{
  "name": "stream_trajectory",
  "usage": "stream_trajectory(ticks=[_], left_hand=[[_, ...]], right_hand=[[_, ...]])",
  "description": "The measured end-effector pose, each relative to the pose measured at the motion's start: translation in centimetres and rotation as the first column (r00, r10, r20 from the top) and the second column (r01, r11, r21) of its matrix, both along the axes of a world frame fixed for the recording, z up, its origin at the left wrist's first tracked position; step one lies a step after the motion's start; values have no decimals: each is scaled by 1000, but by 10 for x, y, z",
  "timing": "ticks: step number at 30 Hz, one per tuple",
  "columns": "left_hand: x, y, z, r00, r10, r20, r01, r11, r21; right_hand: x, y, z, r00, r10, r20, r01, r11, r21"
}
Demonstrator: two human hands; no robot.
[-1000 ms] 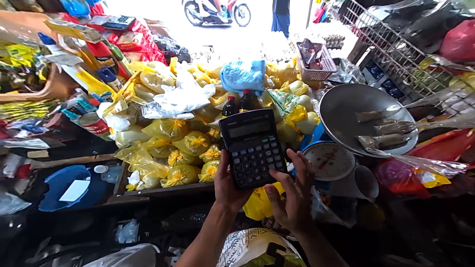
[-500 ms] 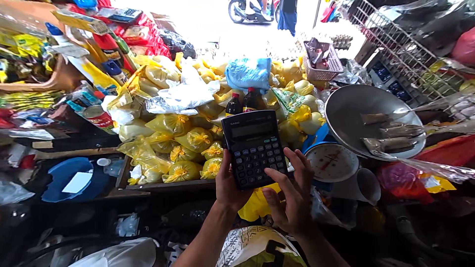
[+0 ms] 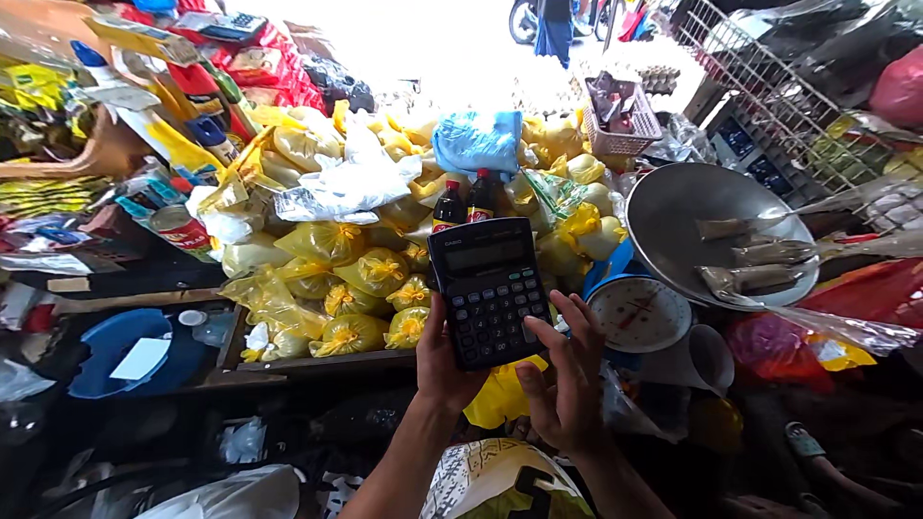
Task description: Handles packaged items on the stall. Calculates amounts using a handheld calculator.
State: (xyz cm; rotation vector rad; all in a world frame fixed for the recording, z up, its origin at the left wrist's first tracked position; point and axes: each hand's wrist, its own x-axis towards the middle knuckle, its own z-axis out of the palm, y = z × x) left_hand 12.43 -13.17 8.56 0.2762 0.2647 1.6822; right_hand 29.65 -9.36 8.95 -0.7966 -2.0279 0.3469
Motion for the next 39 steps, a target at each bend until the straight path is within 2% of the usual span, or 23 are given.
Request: stream_trajectory(ticks=[25,30,35,39], left_hand=[[5,-1,-1,1000,16,22,-16,1000,1],[4,-3,-2,998,5,64,-5,1000,0],[4,-5,-2,1000,16,22,-16,1000,15],[7,-7,0,999,32,1,-32,999,-19]], right_hand=[[4,-8,-2,1000,26,0,-26,1000,15],[-1,-1,-20,998,-29,50,27,999,40],[-8,-5,1,997,-30,64,25,997,76],[-19,0,4,978,-59,200,49,997,56]])
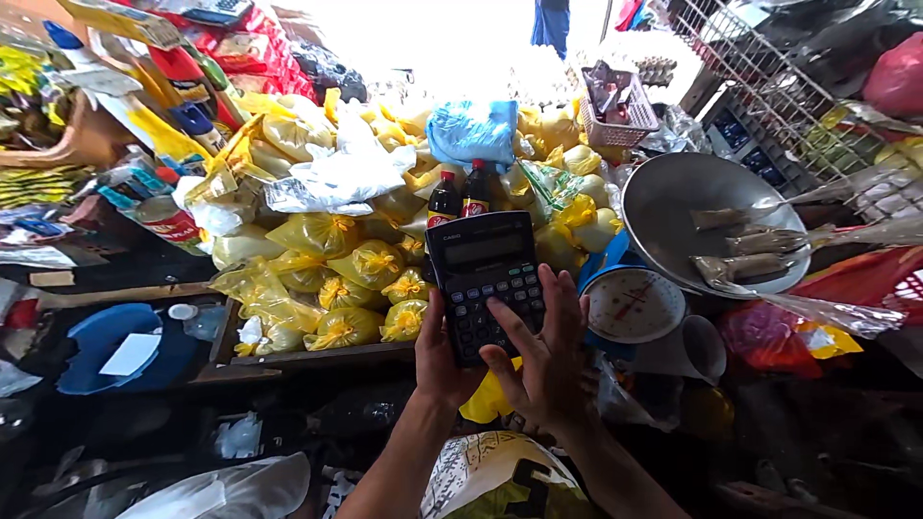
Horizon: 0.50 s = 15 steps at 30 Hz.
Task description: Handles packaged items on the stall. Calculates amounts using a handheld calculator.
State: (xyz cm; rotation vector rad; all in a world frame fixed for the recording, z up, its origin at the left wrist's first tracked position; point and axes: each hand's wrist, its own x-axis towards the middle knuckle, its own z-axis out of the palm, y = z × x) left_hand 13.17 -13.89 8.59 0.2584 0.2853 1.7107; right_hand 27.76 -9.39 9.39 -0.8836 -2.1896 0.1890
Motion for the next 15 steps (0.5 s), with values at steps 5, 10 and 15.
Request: stream_trajectory(ticks=[5,10,15], left_hand=[[-5,-2,-2,999,-29,23,28,999,33],[-8,-1,-2,999,-19,46,19,1000,4],[-9,0,-3,998,-42,41,40,998,43]], right_hand=[[12,-16,-7,990,122,-70,-122,993,3],[19,-20,-10,984,154,-84,-154,988,8],[32,-8,-6,976,13,-217,3,997,76]])
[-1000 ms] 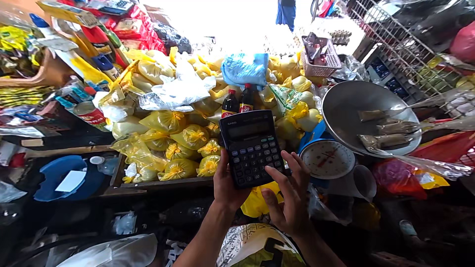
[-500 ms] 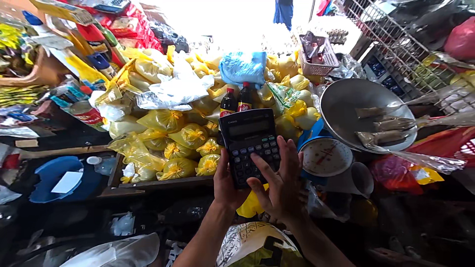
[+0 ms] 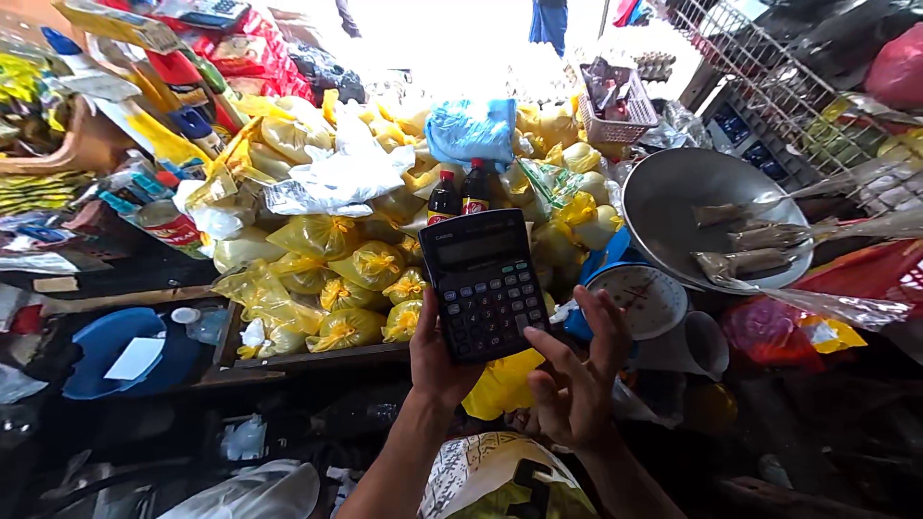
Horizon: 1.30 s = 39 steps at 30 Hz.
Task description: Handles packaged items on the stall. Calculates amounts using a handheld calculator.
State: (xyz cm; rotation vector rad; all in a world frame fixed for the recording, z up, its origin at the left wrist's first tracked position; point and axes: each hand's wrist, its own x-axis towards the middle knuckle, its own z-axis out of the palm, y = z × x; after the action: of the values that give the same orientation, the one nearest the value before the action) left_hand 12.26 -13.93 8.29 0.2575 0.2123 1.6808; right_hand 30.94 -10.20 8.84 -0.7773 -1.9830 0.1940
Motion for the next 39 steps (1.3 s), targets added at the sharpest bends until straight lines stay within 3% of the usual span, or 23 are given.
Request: stream_trajectory(ticks=[3,6,15,20,23,28,34,36,39], left_hand=[[1,0,2,1000,-3,29,4,999,-38],[1,0,1,999,-8,40,9,999,-39],[2,-4,-2,1000,16,5,-16,1000,-11],[1,-6,-3,1000,14,2,-14,1000,-6],[1,-7,-3,1000,26,-11,-26,1000,10],[6,-8,-1,997,50,-50,-52,998,-31],[2,-4,-5,999,46,-7,-46,999,-12],[2,-1,-5,999,25,22,-25,1000,-12],[4,5,-3,999,-1,48,1,1000,13]], right_hand=[[0,3,-13,998,-19,55,21,999,-40],[1,-1,-15,1000,13,7,-13,999,-31],[-2,-8,6,998,48,-37,-47,998,29],[-16,-2,-11,995,48,88,-43,997,-62],[-21,-3,-1,994,49,95,-44,997,-59],[-31,-2,8,963,32,267,-4,994,-107],[-16,-16,-7,961,184,205,-168,981,-93],[-12,-13,-6,962,191,197,-176,980,-93],[2,-3,7,992,114,48,-112,993,-41]])
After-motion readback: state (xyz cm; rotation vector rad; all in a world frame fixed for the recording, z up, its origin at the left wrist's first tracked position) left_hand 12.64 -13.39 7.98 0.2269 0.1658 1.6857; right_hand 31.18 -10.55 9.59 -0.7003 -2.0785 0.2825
